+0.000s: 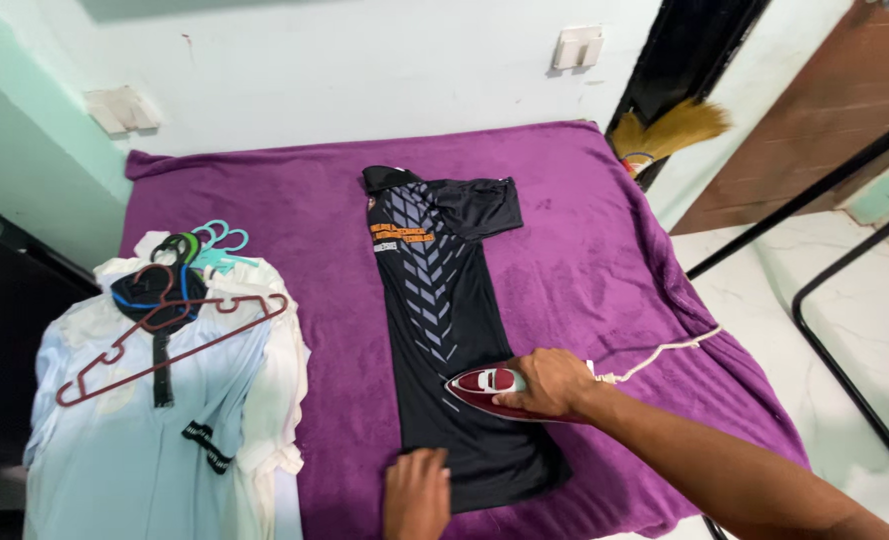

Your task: The person irons a black short-sleeved shirt laid on a purple cloth. They use a red electric iron to smooth the front and back, then flip the shirt to iron the other side.

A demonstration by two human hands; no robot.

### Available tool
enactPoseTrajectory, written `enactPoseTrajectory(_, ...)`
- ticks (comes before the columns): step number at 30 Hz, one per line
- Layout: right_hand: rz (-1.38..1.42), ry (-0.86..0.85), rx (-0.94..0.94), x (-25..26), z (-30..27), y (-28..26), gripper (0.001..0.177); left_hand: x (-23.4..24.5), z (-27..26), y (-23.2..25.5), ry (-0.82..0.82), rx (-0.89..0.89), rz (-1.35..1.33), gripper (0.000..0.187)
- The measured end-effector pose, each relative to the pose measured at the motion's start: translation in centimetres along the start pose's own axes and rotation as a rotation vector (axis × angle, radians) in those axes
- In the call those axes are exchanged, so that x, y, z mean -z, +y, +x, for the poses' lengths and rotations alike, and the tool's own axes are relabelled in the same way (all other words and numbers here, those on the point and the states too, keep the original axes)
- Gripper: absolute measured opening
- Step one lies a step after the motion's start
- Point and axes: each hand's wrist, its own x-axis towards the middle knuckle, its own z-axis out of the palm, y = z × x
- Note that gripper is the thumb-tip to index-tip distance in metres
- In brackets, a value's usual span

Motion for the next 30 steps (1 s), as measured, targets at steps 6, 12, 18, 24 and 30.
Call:
enactPoseTrajectory(6,-0.054,-0.065,0.089,-0.9,-0.1,-2.5,0.072,1.6,-1.7,-2.1,-0.140,0.373,0.096,0.058)
enactPoseTrajectory(12,-0.075,-0.096,-0.025,-0.8,1.3,-3.4,0.073,0.9,-2.9,-2.7,-0.161,0.308,0.075,0.050)
enactPoseTrajectory(18,-0.007,0.030,-0.132,0.8,2.6,-2.6,0.067,0.3,-3.4,-3.3,-0.104,0.235,0.078,0.036)
enactPoseTrajectory(24,-0.011,-0.080,-0.072,-0.5,0.6,-4.1,0.070,0.7,-3.1,-3.4,-0.074,0.173,0.076,0.040)
enactPoseTrajectory(30,-0.024,-0.169,0.063,-1.8,-0.4,-4.8,0.080,2.7,-1.8,-2.3,-0.143,0.216,0.092,0.048)
